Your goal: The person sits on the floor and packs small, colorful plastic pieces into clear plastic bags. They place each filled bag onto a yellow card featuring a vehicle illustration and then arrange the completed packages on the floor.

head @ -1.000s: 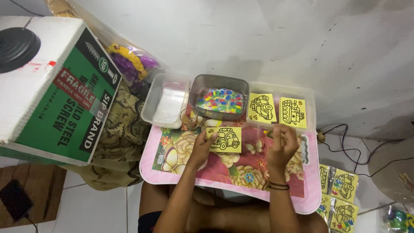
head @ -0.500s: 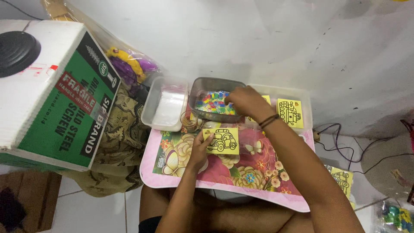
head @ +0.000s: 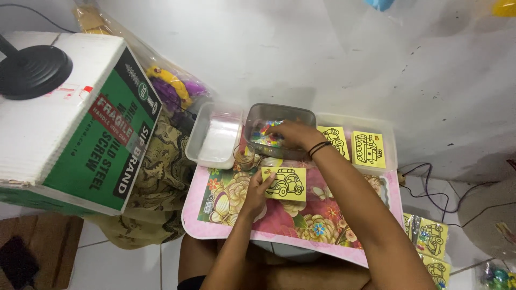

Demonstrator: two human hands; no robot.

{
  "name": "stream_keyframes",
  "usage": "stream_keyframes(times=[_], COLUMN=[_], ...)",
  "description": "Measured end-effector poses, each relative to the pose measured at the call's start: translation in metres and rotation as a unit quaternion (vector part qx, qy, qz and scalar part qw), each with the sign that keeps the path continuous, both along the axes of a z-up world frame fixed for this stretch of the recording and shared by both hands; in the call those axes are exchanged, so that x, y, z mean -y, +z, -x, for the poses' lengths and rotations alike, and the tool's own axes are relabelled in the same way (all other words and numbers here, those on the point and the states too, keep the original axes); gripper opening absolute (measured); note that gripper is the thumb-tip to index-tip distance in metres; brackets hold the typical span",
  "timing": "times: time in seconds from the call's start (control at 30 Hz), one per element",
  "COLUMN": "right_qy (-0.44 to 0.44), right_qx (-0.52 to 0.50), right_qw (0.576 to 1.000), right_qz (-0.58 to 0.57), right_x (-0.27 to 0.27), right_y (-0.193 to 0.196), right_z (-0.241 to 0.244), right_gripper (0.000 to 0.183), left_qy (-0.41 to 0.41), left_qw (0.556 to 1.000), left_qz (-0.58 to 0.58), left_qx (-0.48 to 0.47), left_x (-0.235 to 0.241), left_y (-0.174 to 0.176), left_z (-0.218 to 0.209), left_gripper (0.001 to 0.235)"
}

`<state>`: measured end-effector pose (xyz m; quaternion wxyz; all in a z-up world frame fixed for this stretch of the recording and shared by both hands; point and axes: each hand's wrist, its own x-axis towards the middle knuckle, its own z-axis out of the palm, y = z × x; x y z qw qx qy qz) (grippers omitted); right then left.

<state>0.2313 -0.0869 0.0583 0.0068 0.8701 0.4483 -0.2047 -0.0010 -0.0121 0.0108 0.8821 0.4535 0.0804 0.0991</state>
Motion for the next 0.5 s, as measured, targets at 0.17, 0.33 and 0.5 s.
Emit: stream_keyframes(times=[0.17, 0.33, 0.5], right_qy=[-0.012, -0.025, -0.083], right_qx=[0.041, 0.049, -0.044], right_qw=[0.999, 0.997, 0.988], right_qz=[-0.027, -0.053, -0.124], right_x=[0.001, 0.008, 0.019], right_y=[-0.012, 0.010, 0.052], right_z=[-0.008, 0.002, 0.024], right_gripper=[0.052, 0.027, 0.025], left_qy=[-0.006, -0.011, -0.016], left_qw=[1.000, 1.000, 1.000], left_qz=[-0.015, -0.026, -0.014], left_qx=[0.000, -0.002, -0.006], left_x=[-0.002, -0.002, -0.003], left_y=[-0.002, -0.011, -0.017], left_z=[-0.001, -0.002, -0.001], left_gripper=[0.018, 0.018, 0.019])
